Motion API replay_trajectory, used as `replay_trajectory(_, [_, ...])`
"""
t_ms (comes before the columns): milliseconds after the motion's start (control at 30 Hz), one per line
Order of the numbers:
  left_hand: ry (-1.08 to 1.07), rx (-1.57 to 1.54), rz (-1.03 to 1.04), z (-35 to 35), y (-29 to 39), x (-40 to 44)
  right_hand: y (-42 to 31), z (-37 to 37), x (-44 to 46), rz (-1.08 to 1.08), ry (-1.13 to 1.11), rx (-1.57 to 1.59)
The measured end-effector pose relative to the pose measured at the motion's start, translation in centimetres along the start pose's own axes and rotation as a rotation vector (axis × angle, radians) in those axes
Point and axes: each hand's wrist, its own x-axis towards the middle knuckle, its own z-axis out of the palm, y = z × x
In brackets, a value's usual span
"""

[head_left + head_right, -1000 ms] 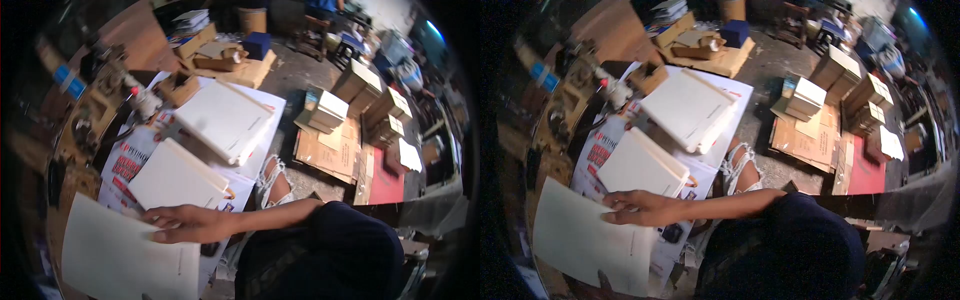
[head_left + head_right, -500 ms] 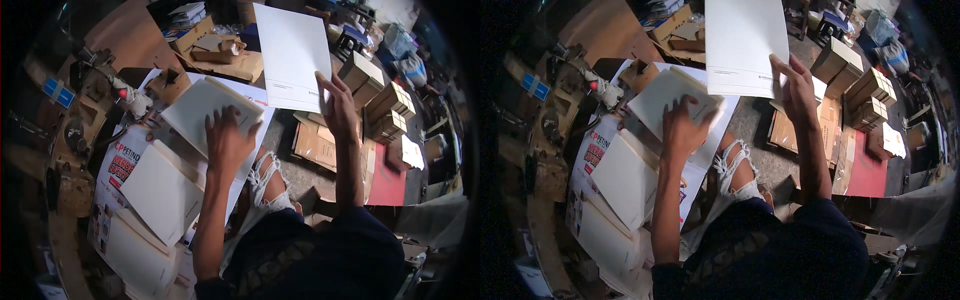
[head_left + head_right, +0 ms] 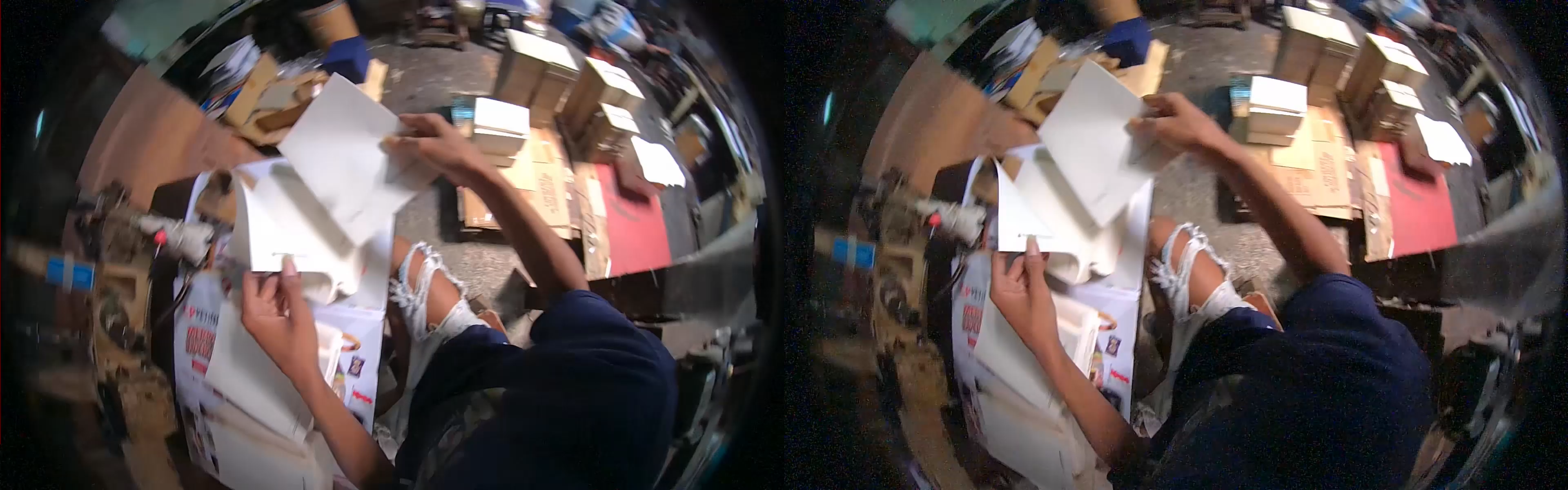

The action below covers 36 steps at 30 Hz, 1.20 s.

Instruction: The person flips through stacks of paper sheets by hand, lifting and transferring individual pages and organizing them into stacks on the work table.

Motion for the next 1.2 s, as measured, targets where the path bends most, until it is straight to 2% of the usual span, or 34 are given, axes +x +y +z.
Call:
replay_trajectory(33, [-0.005,-0.105,0.070,-0.9,0.3,-0.6,-0.3,0.7,0.0,0.023,-0.053,0.000])
replay_trajectory(100, [-0.100,0.354,0.226,-3.4,1.0,-2.1,-2.9,2.3,-0.8,-0.007,-0.213,-0.072])
replay_trajectory(167, [-0.143,0.708,-0.010,-5.0,2.3,-3.9,-2.9,3.9,0.2,-0.017,-0.248,-0.161])
replay_trajectory(200, [-0.127,0.714,-0.023,-5.6,2.1,-4.7,-2.8,4.7,0.8,-0.032,-0.268,-0.246])
replay_trajectory(267, [-0.251,0.836,-0.269,-6.7,1.7,-5.9,0.6,6.0,3.9,-0.040,-0.342,-0.147])
replay_trajectory(367, [-0.225,0.907,-0.275,-7.6,2.0,-6.4,-0.2,7.9,3.9,0.029,-0.476,-0.009])
replay_trajectory(400, [-0.200,0.942,-0.205,-8.2,2.3,-6.5,-1.1,8.2,3.1,0.086,-0.471,0.081])
replay_trajectory(433, [-0.177,0.936,-0.225,-9.1,1.3,-6.6,-1.7,8.6,2.8,0.147,-0.467,0.168])
replay_trajectory(500, [-0.200,0.694,-0.057,-11.1,-1.4,-7.0,-1.5,9.5,3.1,0.217,-0.519,0.262])
replay_trajectory(567, [-0.150,0.686,-0.040,-12.2,-0.9,-8.2,-3.9,10.3,0.5,0.221,-0.331,-0.108])
replay_trajectory(600, [-0.059,0.465,-0.147,-12.7,-0.2,-8.9,-5.5,10.3,-1.1,0.050,-0.327,-0.498])
replay_trajectory(633, [0.035,0.239,-0.246,-13.3,0.2,-9.6,0.0,9.6,2.0,-0.065,-0.310,-0.264])
replay_trajectory(700, [0.295,0.207,-0.217,-15.4,0.5,-12.0,-1.3,10.6,0.5,0.068,-0.400,0.084])
replay_trajectory(767, [0.412,-0.009,-0.101,-17.7,0.6,-14.5,-4.4,12.2,-3.1,0.092,-0.390,0.089])
replay_trajectory(800, [0.411,0.027,-0.096,-19.1,0.6,-15.7,-1.8,12.7,-2.3,0.069,-0.366,0.126])
replay_trajectory(833, [0.436,0.035,-0.110,-20.2,1.2,-16.2,-1.0,13.5,-2.8,0.029,-0.435,0.158])
replay_trajectory(900, [0.110,0.375,-0.153,-21.8,2.6,-16.6,-0.8,15.6,-5.2,-0.032,-0.504,0.022])
replay_trajectory(933, [0.049,0.747,-0.234,-21.7,2.7,-17.3,-1.1,17.1,-6.7,-0.083,-0.512,0.001])
replay_trajectory(967, [0.059,0.748,-0.241,-21.8,2.8,-17.6,-2.6,18.3,-8.4,-0.058,-0.534,-0.134])
replay_trajectory(1033, [-0.102,0.855,-0.489,-21.9,3.0,-18.2,-2.8,20.2,-9.8,-0.126,-0.645,-0.190])
replay_trajectory(1067, [-0.114,0.890,-0.498,-22.5,2.7,-18.4,-3.1,20.9,-10.5,-0.078,-0.731,-0.052])
replay_trajectory(1100, [-0.098,0.885,-0.508,-23.0,2.5,-18.8,-2.7,21.3,-10.9,-0.084,-0.747,-0.058])
replay_trajectory(1167, [-0.010,0.705,-0.559,-24.1,2.0,-19.8,-1.6,22.3,-11.3,0.269,-0.563,0.136])
replay_trajectory(1200, [0.003,0.774,-0.391,-24.6,1.8,-20.4,-3.7,22.5,-12.0,0.388,-0.637,0.275])
